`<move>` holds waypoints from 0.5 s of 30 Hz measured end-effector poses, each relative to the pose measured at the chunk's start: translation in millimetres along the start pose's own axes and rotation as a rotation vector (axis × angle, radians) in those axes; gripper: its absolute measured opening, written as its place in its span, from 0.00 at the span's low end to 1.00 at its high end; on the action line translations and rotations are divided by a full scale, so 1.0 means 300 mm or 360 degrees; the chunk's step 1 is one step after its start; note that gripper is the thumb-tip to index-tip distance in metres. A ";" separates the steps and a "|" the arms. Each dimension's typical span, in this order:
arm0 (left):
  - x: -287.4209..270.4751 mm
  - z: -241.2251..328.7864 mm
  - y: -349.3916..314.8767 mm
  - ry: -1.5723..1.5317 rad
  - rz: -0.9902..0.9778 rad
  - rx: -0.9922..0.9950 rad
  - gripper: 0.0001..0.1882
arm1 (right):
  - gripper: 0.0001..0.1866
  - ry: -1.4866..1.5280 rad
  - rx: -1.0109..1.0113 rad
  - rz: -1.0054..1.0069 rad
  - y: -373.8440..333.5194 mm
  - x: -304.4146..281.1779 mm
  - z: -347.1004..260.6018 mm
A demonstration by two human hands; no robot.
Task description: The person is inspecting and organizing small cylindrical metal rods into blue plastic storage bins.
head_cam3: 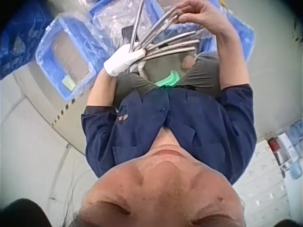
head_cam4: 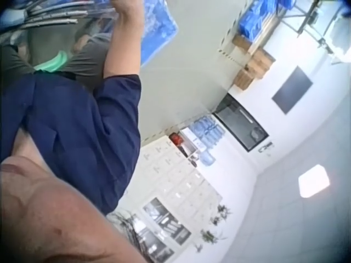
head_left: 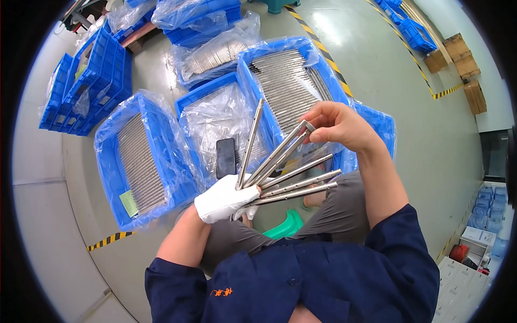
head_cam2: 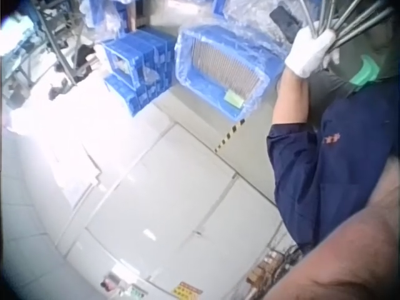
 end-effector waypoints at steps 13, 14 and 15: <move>0.014 0.023 -0.003 0.0034 -0.0046 -0.0036 0.17 | 0.17 0.0167 -0.0161 -0.0084 -0.010 -0.001 -0.012; 0.014 0.016 0.000 0.0069 -0.0054 -0.0024 0.17 | 0.18 0.0240 -0.0175 -0.0144 -0.013 -0.003 -0.013; 0.015 0.011 0.002 0.0102 -0.0058 -0.0012 0.17 | 0.18 0.0240 -0.0170 -0.0151 -0.014 -0.005 -0.015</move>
Point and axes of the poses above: each hand's wrist, its own y-axis towards the middle knuckle, its own x-axis out of the palm, z = x × y, the point moved 1 cm from there along y, towards the middle knuckle, and after that the axes turned 12 degrees about y, right-handed, at the moved point
